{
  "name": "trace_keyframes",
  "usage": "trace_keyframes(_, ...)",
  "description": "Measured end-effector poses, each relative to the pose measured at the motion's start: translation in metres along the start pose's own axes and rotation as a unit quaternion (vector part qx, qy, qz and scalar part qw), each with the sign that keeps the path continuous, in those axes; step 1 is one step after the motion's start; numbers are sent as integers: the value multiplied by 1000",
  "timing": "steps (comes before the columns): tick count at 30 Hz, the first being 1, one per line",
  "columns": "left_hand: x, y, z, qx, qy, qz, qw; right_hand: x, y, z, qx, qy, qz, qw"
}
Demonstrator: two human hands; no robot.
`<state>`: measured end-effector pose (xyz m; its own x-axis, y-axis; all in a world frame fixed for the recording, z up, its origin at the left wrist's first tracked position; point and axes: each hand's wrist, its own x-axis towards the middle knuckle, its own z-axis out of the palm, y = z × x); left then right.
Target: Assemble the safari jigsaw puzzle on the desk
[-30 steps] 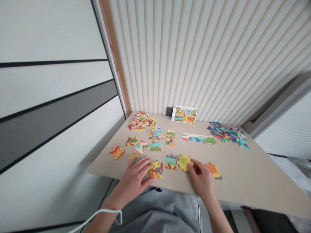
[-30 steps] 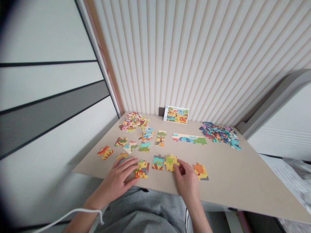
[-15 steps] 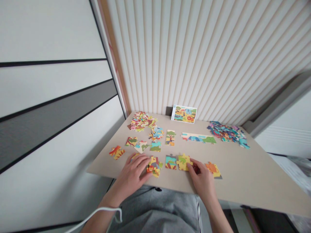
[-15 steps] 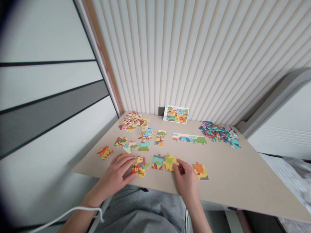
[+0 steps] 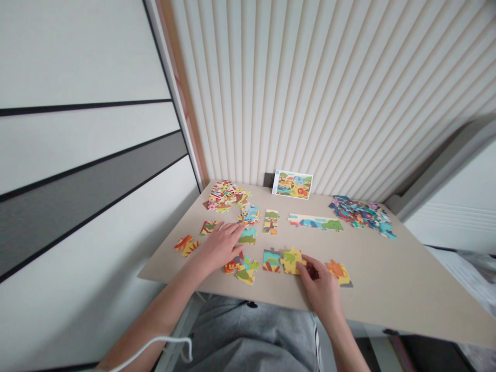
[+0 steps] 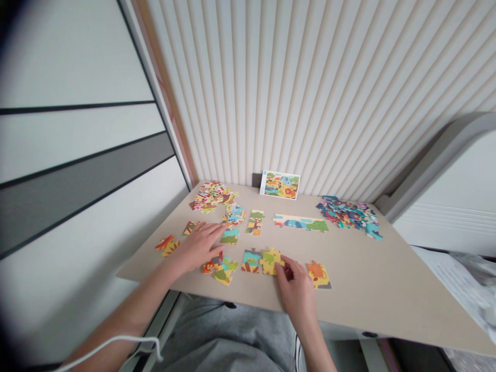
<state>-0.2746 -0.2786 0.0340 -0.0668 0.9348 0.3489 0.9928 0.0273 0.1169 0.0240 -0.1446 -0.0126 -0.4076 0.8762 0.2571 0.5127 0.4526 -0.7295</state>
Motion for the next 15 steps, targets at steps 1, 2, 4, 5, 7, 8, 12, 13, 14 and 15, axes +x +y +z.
trace_keyframes(1,7,-1,3,-4,-10,7,1000,0,0,0,15,-1,7,1000)
trace_keyframes(2,13,-3,5,-8,-21,12,1000,0,1,-1,32,-1,14,999)
trace_keyframes(4,21,-5,8,-20,-40,22,999,0,0,-3,70,2,32,997)
trace_keyframes(5,24,-6,10,-25,-46,23,998,1,-1,-4,87,5,40,995)
trace_keyframes(7,26,-9,12,-34,-49,18,998,0,-6,-6,117,8,47,992)
trace_keyframes(8,27,-11,13,-39,-47,14,998,-1,-10,-6,131,5,46,990)
trace_keyframes(12,28,-17,19,-56,-35,-1,998,-14,-32,6,183,-54,33,981)
trace_keyframes(13,27,-18,20,-58,-32,-3,998,-18,-39,12,189,-73,28,979)
trace_keyframes(14,27,-19,21,-57,-29,-4,998,-21,-47,19,190,-89,21,978)
trace_keyframes(15,27,-19,22,-55,-24,-2,998,-24,-54,26,185,-107,13,977)
